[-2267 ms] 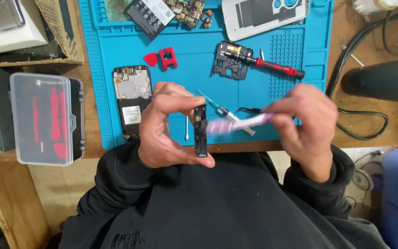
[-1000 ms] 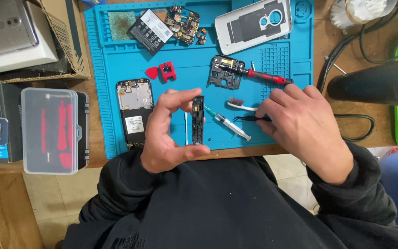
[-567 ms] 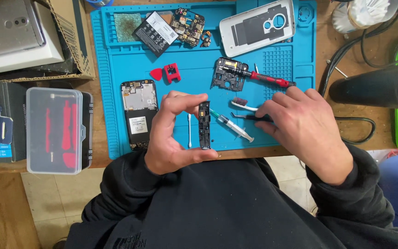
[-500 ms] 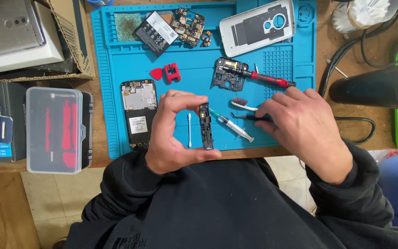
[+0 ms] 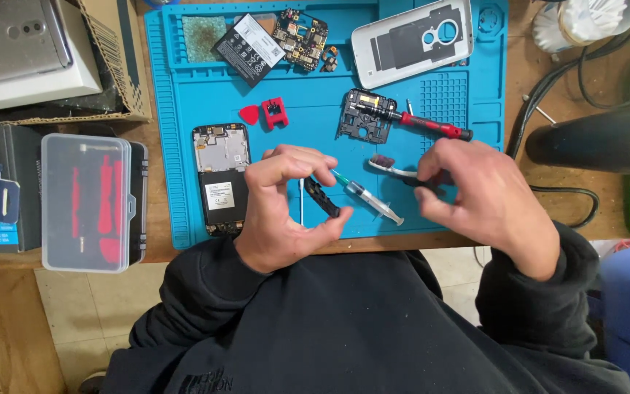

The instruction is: Cleaning a mobile phone motherboard and frame using a toothbrush and cotton swab, then applying liquid from a syringe.

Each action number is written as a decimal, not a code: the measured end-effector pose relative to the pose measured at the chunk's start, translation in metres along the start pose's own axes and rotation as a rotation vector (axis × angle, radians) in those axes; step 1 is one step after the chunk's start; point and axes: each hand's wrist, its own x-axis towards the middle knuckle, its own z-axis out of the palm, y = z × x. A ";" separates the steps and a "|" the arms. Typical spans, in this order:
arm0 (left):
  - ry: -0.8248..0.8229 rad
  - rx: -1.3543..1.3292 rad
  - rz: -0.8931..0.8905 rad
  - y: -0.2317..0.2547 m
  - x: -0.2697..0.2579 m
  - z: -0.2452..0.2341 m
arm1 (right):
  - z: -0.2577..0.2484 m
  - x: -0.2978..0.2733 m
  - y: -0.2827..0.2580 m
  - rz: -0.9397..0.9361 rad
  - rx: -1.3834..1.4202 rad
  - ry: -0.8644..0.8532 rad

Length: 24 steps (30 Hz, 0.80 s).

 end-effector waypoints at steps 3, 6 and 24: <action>0.031 0.028 0.023 -0.003 -0.006 0.002 | 0.008 -0.004 0.007 0.033 0.234 0.038; 0.060 -0.049 -0.030 -0.008 -0.011 0.007 | 0.018 -0.005 0.002 0.029 0.390 0.083; -0.046 -0.035 -0.392 0.007 -0.002 0.000 | 0.045 0.023 -0.050 0.025 0.976 0.073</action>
